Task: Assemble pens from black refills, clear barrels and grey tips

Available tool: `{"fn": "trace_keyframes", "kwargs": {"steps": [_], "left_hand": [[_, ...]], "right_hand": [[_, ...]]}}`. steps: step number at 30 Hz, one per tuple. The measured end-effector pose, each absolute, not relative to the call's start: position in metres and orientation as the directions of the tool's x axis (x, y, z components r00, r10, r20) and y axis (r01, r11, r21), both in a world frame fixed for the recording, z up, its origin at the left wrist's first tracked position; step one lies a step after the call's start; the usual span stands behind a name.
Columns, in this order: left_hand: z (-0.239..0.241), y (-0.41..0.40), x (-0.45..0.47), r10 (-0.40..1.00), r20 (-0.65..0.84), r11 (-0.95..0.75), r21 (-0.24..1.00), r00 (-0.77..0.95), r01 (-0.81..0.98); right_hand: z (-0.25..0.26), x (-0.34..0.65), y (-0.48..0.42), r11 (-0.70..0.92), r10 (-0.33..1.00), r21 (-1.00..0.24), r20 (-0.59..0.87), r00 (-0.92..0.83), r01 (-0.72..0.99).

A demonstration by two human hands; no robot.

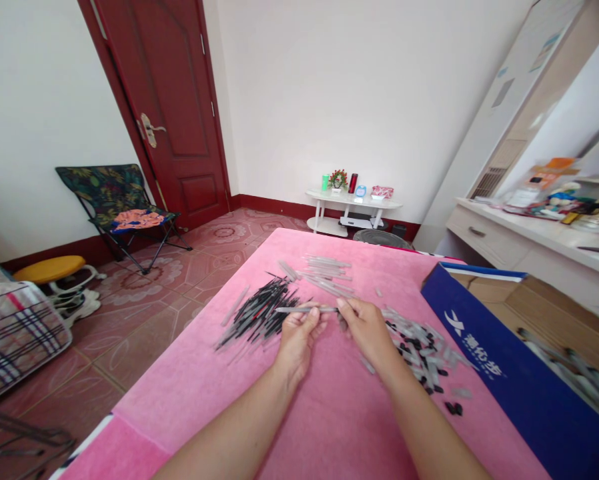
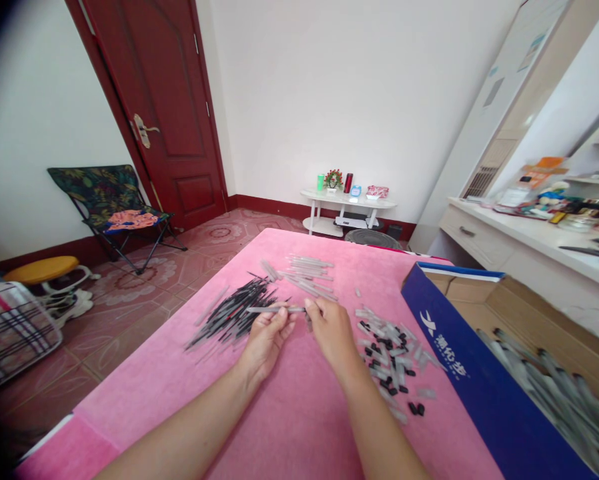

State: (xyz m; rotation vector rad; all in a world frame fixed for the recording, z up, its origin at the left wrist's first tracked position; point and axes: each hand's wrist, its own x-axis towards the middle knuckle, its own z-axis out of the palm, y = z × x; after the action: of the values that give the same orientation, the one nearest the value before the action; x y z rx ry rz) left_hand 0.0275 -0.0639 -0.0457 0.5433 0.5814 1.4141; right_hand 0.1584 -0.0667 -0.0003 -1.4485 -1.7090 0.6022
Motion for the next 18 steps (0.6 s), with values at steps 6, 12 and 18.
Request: {"fn": "trace_keyframes", "kwargs": {"steps": [6, 12, 18], "left_hand": [[-0.0453, -0.0626, 0.0269, 0.996, -0.077, 0.086, 0.651, 0.046, -0.754], [-0.0475, -0.0625, 0.027, 0.996, -0.068, 0.084, 0.643, 0.052, -0.761], [-0.0461, -0.0635, 0.027, 0.995, -0.078, 0.093, 0.641, 0.056, -0.762]], "right_hand": [[-0.0007, 0.1594, -0.0644, 0.287, 0.954, -0.809, 0.292, -0.074, 0.512], [-0.0038, 0.1605, -0.0639, 0.287, 0.954, -0.749, 0.279, -0.109, 0.597], [-0.0021, 0.1587, -0.0657, 0.29, 0.95, -0.747, 0.298, -0.089, 0.598]]}}
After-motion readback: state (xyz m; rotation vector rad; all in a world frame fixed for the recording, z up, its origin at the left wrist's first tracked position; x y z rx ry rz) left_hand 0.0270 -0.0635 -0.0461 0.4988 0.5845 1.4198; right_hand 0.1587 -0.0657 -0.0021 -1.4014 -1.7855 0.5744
